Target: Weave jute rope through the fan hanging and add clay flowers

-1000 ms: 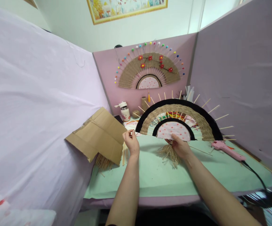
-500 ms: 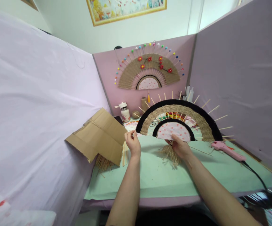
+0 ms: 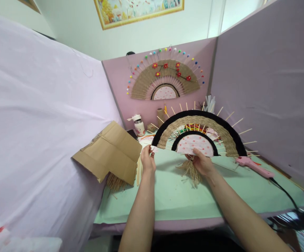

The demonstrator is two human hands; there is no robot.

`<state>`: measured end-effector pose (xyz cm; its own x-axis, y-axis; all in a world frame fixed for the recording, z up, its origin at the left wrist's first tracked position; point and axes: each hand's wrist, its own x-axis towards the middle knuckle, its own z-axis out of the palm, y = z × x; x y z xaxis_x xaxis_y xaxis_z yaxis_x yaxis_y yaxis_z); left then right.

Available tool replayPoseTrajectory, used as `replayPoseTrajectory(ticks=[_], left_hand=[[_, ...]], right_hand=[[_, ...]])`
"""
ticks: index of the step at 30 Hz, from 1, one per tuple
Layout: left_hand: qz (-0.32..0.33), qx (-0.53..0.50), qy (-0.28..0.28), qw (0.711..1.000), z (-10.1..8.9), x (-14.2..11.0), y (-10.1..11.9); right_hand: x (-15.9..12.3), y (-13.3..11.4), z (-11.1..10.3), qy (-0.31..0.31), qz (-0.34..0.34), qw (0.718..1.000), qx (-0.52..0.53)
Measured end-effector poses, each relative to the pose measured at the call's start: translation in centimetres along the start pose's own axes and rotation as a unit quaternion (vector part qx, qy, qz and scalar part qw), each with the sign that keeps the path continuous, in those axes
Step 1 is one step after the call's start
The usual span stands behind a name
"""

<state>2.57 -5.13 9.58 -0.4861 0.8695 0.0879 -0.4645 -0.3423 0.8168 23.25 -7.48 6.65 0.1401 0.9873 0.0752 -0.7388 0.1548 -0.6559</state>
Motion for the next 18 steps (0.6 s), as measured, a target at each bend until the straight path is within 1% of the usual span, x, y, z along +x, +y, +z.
replayPoseTrajectory(ticks=[2, 5, 10, 18], left_hand=[[-0.046, -0.031, -0.032, 0.998, 0.09, 0.11, -0.04], [-0.075, -0.072, -0.052, 0.993, 0.16, 0.02, 0.12], [-0.09, -0.105, -0.061, 0.989, 0.12, -0.06, 0.25], [-0.091, -0.114, -0.056, 0.988, -0.01, 0.09, 0.13]], right_hand=[[-0.06, 0.05, 0.04, -0.004, -0.002, 1.0, -0.007], [-0.17, 0.1, 0.14, -0.006, -0.012, 1.0, -0.01], [-0.2, 0.0, 0.23, 0.003, -0.006, 1.0, 0.0], [-0.16, 0.02, 0.04, -0.006, -0.003, 1.0, -0.011]])
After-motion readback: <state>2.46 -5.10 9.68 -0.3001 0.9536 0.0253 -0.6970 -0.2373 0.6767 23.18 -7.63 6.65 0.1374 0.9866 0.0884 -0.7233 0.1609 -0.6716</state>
